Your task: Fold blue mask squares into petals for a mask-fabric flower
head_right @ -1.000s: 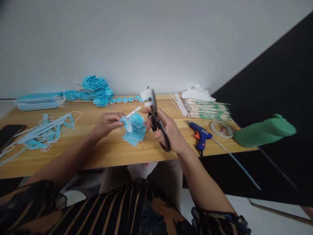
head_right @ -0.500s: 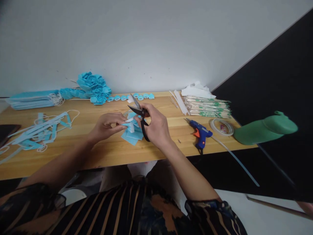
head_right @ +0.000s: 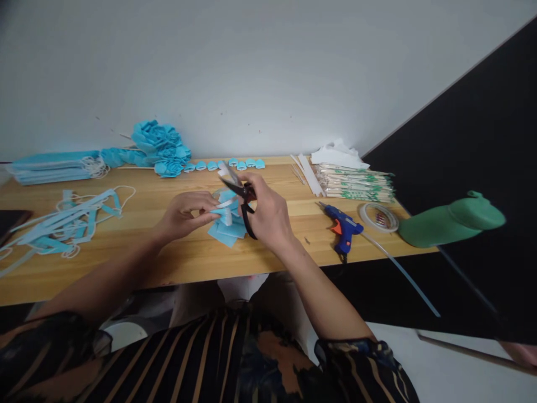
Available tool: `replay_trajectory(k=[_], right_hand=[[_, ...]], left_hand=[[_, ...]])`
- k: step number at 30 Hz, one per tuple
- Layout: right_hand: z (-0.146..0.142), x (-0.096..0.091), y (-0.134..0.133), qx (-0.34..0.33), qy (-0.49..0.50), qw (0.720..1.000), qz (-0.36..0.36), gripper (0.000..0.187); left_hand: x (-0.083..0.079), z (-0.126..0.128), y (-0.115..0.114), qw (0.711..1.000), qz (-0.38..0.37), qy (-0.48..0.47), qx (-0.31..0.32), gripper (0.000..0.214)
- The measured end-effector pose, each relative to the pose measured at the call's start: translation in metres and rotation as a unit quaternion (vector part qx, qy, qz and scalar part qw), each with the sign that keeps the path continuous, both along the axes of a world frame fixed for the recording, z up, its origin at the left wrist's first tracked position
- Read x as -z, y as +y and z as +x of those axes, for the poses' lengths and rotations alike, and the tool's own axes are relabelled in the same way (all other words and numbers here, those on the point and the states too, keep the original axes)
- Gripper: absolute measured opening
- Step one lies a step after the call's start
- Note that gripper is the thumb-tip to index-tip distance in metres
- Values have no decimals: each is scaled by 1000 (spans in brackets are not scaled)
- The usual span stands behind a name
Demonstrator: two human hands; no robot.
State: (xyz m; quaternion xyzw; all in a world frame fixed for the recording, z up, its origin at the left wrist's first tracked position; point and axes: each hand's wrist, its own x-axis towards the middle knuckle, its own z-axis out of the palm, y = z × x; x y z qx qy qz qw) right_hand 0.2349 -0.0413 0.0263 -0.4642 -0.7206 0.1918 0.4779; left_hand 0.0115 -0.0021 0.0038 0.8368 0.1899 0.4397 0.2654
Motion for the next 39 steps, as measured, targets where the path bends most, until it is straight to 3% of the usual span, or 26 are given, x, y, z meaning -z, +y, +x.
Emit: replay_trajectory(k=[6, 16, 24, 28, 32, 36, 39], right_hand=[[16, -15, 6, -61, 137, 983, -108, 47], [23, -23, 14, -111, 223, 956, -157, 47], [28, -8, 17, -122, 265, 943, -160, 58], [33, -4, 17, -93, 205, 966, -130, 61], [32, 3, 9, 3, 32, 999, -41, 64], [25, 18, -3, 71, -150, 982, 88, 60], [19, 27, -7, 106, -235, 957, 135, 60]], left_hand=[[4, -5, 4, 998, -47, -33, 8, 19], [4, -11, 6, 973, -192, -123, 40, 30], [5, -11, 6, 965, -219, -143, 26, 33], [7, -12, 7, 966, -218, -143, -6, 31], [6, -9, 8, 973, -182, -142, -23, 27], [6, -7, 9, 979, -145, -137, -50, 28], [8, -7, 9, 980, -140, -128, -68, 30]])
